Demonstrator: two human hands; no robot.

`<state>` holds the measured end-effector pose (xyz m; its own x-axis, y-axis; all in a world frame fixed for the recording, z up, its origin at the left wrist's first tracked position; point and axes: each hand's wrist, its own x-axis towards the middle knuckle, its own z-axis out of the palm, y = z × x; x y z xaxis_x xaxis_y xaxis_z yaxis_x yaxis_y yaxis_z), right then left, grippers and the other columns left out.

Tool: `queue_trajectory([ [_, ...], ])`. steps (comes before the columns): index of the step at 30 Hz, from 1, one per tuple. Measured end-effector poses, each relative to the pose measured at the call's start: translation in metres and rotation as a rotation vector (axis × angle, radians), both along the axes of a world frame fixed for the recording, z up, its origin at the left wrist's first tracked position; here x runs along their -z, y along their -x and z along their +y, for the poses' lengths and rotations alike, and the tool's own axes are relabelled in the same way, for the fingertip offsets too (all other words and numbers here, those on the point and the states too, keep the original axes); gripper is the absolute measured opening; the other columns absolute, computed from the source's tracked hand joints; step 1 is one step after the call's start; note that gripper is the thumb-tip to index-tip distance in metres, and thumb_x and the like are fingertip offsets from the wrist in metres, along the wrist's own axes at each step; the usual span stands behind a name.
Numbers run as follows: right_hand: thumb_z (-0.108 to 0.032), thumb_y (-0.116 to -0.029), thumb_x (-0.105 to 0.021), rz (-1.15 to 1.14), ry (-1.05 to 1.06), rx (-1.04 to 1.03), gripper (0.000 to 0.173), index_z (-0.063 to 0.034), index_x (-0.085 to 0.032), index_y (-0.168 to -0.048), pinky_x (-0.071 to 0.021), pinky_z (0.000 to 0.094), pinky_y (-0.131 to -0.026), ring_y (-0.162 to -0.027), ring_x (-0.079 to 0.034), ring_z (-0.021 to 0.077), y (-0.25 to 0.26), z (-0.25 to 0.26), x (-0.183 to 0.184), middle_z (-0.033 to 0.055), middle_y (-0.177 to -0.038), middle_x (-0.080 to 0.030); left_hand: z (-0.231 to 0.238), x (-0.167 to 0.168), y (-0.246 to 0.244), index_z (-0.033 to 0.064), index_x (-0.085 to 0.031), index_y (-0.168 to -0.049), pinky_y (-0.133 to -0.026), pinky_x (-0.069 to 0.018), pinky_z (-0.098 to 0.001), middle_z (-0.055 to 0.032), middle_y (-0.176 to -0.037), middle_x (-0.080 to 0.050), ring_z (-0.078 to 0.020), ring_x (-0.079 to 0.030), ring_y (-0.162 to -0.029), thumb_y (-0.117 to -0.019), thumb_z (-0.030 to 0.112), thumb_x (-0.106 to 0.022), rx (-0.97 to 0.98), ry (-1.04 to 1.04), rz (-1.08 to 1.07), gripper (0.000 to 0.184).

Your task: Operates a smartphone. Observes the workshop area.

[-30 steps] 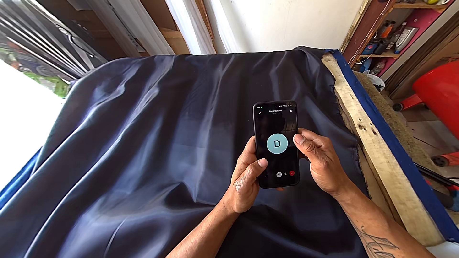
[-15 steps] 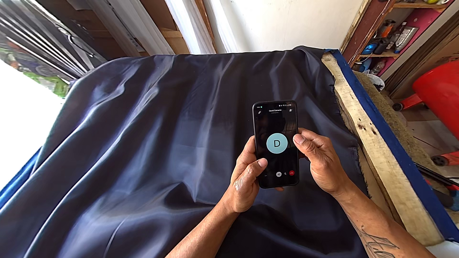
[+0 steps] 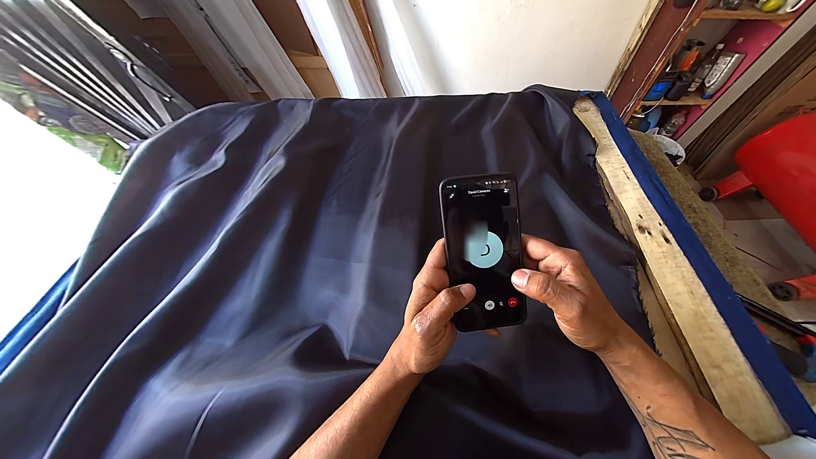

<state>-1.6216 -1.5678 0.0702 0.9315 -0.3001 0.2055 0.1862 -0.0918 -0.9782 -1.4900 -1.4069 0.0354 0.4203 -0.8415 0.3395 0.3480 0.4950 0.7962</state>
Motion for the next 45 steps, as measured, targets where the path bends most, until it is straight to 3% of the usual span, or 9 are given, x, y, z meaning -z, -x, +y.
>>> queue_trajectory([
  [4,-0.008,-0.0908,-0.055,0.055,0.018,-0.075,0.058,-0.0067,-0.052,-0.148,-0.0632,0.0324,-0.080,-0.099,-0.072,0.0164,-0.0007,-0.0019,-0.0010,0.0067,-0.118,-0.072,0.0006,-0.0012,-0.0047,0.0124,-0.045,-0.140,-0.058,-0.0642,-0.0413,-0.0160,-0.117,-0.065,-0.0253,-0.074,-0.092,-0.0998,0.006,-0.036,-0.035,0.011,-0.015,0.042],
  [11,0.000,-0.0834,-0.064,0.068,0.045,-0.072,0.069,-0.0065,-0.049,-0.151,-0.0637,0.0300,-0.077,-0.094,-0.073,0.0160,-0.0014,-0.0008,-0.0002,0.0052,-0.115,-0.073,0.0007,-0.0017,-0.0034,0.0126,-0.046,-0.139,-0.057,-0.0640,-0.0415,-0.0158,-0.115,-0.066,-0.0252,-0.074,-0.091,-0.0986,0.005,-0.036,-0.044,-0.003,-0.017,0.042],
  [45,0.000,-0.0837,-0.066,0.060,0.042,-0.063,0.067,-0.0084,-0.052,-0.149,-0.0640,0.0316,-0.077,-0.094,-0.073,0.0179,-0.0024,-0.0012,0.0033,0.0060,-0.113,-0.073,0.0010,-0.0010,-0.0031,0.0122,-0.045,-0.140,-0.056,-0.0635,-0.0401,-0.0171,-0.114,-0.066,-0.0255,-0.074,-0.088,-0.0987,0.005,-0.037,-0.047,-0.007,-0.003,0.043],
])
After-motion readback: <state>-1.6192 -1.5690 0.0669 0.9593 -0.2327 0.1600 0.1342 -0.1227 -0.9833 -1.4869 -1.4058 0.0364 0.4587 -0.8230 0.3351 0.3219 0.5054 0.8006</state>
